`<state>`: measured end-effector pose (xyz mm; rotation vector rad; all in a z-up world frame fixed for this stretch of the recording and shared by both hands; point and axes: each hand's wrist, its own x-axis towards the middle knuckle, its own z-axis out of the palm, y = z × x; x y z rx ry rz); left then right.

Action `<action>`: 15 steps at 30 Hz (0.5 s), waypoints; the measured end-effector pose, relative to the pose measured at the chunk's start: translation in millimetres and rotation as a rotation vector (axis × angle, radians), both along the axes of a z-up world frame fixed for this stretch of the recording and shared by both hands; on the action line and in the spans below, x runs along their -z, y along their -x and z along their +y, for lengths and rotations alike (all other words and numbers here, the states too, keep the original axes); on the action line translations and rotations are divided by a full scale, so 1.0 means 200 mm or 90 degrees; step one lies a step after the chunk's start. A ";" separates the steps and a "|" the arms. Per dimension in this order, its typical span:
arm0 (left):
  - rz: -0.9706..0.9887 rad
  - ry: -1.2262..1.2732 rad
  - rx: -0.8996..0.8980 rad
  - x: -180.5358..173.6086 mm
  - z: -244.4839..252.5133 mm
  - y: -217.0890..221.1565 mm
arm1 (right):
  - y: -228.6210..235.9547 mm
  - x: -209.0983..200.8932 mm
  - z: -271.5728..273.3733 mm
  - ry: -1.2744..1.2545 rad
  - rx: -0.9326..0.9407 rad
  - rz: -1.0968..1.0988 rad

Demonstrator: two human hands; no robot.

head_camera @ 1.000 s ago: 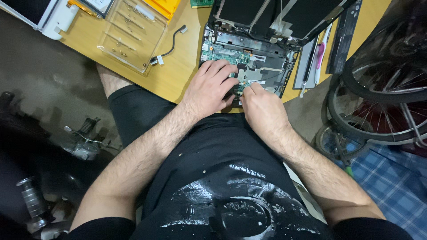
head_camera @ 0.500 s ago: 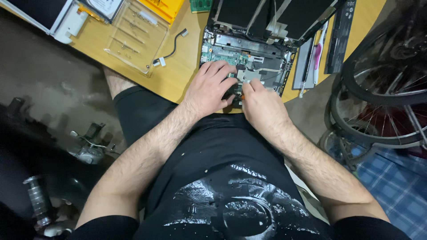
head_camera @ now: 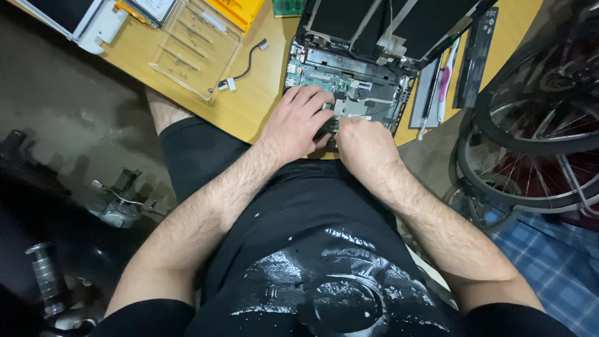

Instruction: The person places a laptop fan into the chassis and secures it with a screwdriver. They then position the motherboard into the laptop body and fasten it with multiple screws using the same screwdriver.

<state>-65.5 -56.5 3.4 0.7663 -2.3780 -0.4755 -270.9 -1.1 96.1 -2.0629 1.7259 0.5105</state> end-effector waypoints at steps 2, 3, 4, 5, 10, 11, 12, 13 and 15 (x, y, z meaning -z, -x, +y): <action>0.009 -0.009 0.006 -0.01 0.00 -0.01 | 0.01 0.06 0.02 0.012 -0.014 -0.001; 0.008 -0.008 0.007 -0.01 0.01 -0.01 | -0.01 0.01 0.03 0.013 -0.014 -0.002; 0.009 -0.008 0.007 0.00 0.01 -0.01 | -0.04 -0.03 0.02 0.027 -0.021 -0.007; 0.010 -0.007 0.007 0.00 0.00 -0.01 | -0.06 -0.07 0.02 0.042 -0.028 -0.012; 0.012 -0.013 0.008 0.00 0.00 -0.01 | -0.06 -0.08 0.02 0.020 -0.017 -0.007; 0.015 -0.007 0.010 0.00 0.00 0.00 | -0.04 -0.07 0.02 0.032 -0.016 -0.020; 0.015 -0.004 0.012 0.00 0.00 0.01 | -0.04 -0.04 0.02 0.034 -0.013 -0.020; 0.008 -0.001 0.010 0.01 0.00 0.01 | -0.03 -0.01 0.03 0.037 -0.011 -0.027; -0.001 0.002 0.009 0.02 0.01 0.02 | -0.03 0.02 0.03 0.040 -0.007 -0.035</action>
